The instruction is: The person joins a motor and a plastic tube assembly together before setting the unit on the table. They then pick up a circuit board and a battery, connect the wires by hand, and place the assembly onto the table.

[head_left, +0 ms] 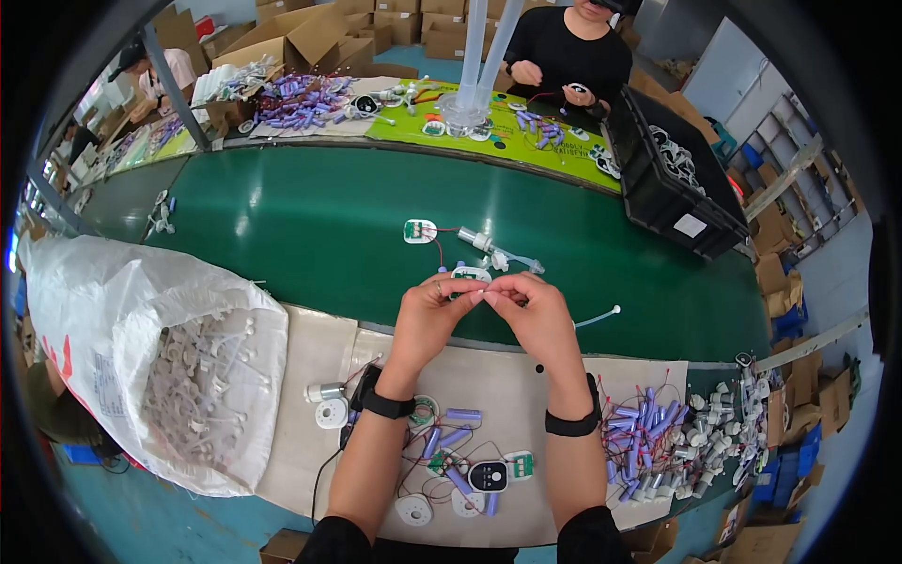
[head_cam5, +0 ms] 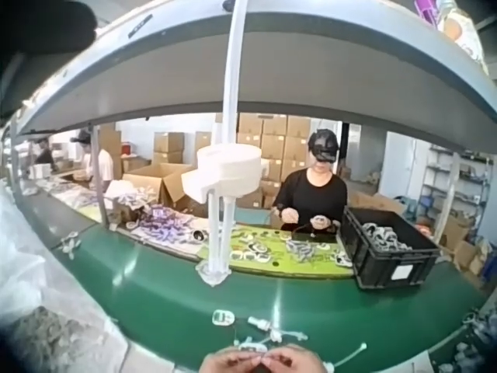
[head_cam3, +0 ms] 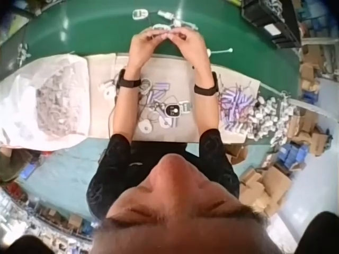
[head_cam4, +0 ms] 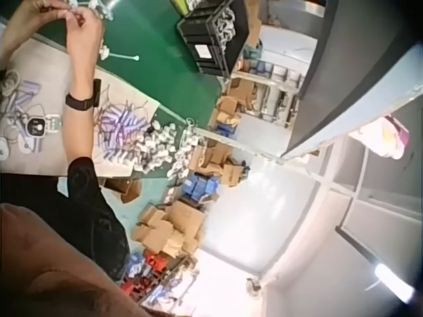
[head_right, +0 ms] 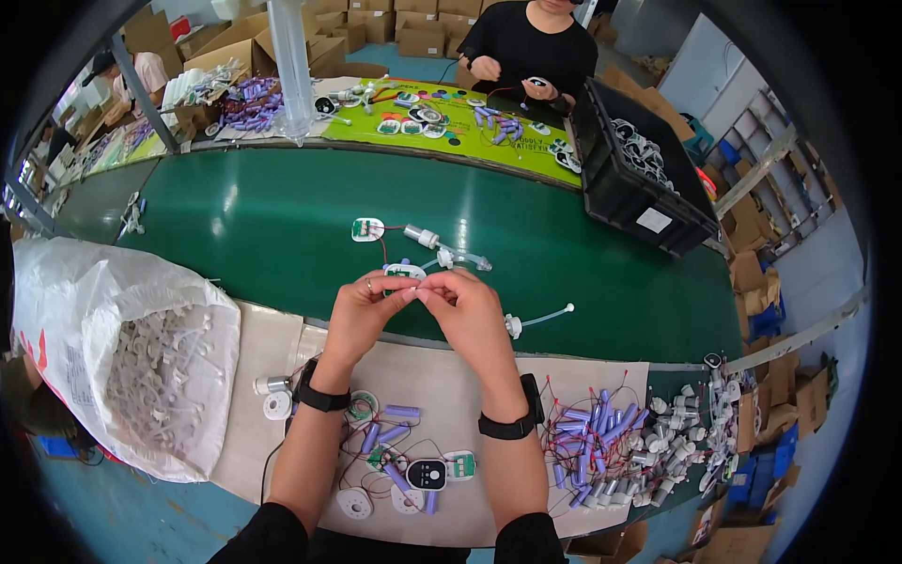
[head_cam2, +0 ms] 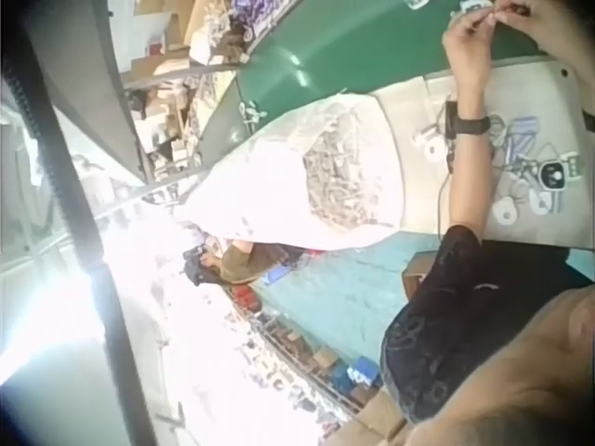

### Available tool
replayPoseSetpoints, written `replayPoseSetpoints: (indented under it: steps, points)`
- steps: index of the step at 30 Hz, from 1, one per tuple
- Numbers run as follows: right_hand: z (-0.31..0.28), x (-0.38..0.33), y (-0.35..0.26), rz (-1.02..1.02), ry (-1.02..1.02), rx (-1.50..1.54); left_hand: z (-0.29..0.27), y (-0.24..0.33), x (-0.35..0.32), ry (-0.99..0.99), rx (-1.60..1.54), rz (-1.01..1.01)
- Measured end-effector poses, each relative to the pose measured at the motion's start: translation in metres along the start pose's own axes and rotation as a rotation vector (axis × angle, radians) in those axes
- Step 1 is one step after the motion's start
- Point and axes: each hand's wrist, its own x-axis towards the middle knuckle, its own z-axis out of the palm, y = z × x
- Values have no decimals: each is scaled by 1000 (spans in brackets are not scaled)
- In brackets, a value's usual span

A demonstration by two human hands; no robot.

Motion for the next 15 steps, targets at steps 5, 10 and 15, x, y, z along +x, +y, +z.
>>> replayPoseSetpoints:
  steps: [5, 10, 15]
  points:
    - [2, 1, -2, -40, 92, -36, 0, 7, 0, -15, -81, -73]
    - [2, 1, -4, -67, 122, -61, 0, 15, -1, 47, -329, -253]
    - [13, 3, 0, -198, 172, -75, 0, 16, 1, 38, -360, -316]
